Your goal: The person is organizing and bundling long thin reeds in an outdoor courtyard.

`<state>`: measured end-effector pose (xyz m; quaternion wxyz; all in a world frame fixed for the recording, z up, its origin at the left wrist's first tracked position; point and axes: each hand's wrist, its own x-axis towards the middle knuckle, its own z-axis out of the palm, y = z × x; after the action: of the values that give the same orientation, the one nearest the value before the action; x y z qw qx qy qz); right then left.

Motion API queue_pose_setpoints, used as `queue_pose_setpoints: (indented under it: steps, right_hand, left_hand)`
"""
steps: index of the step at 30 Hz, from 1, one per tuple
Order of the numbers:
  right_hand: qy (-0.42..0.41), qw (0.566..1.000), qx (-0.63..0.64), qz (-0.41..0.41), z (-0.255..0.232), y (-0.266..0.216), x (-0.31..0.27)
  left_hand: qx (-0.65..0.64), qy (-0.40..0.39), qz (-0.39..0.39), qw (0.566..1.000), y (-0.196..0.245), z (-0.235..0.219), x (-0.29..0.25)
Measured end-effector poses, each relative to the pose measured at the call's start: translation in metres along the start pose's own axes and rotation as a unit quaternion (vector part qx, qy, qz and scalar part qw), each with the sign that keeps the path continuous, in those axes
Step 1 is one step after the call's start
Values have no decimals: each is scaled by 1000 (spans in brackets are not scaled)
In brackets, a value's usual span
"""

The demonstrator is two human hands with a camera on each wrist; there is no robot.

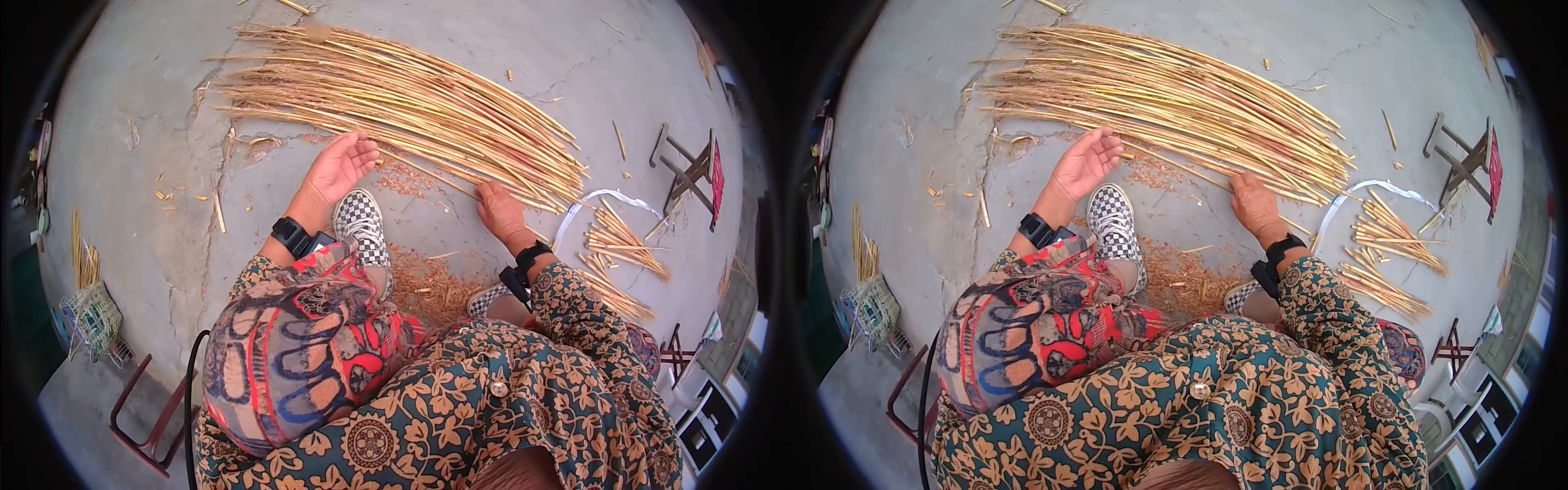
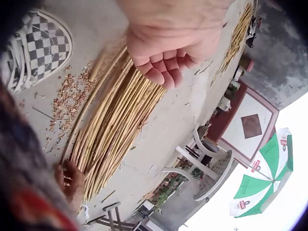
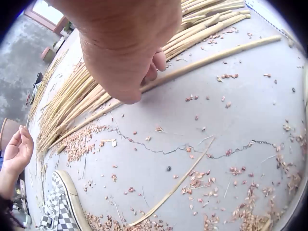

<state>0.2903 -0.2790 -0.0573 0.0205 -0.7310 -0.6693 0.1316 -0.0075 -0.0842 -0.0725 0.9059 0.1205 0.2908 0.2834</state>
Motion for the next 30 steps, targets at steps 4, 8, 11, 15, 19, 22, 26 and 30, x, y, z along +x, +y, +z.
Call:
queue_pose_setpoints:
  steps: [4,8,11,15,19,22,26,30]
  right_hand:
    - [-128,989,-79,13,9,-4,9]
    - [-147,983,111,28,-14,-20,23]
    - [-149,952,267,8,-8,-31,24]
    - [-263,785,546,132,-11,-43,30]
    - [-360,666,636,149,-38,-46,38]
    - [-419,633,638,129,-43,-44,38]
    - [-360,662,637,164,-38,-26,32]
    - [-315,724,588,177,-42,-22,36]
  left_hand:
    - [75,-26,-149,986,-30,-13,-8]
    - [98,-40,-154,982,-29,-15,-5]
    - [145,-17,-142,979,-29,2,-6]
    - [154,-29,-139,978,-27,-24,3]
    - [192,-2,-149,970,-18,-1,-2]
    - [169,-60,-119,977,-10,21,-10]
    - [181,-84,-59,978,3,29,-8]
    - [111,-3,-51,992,6,21,7]
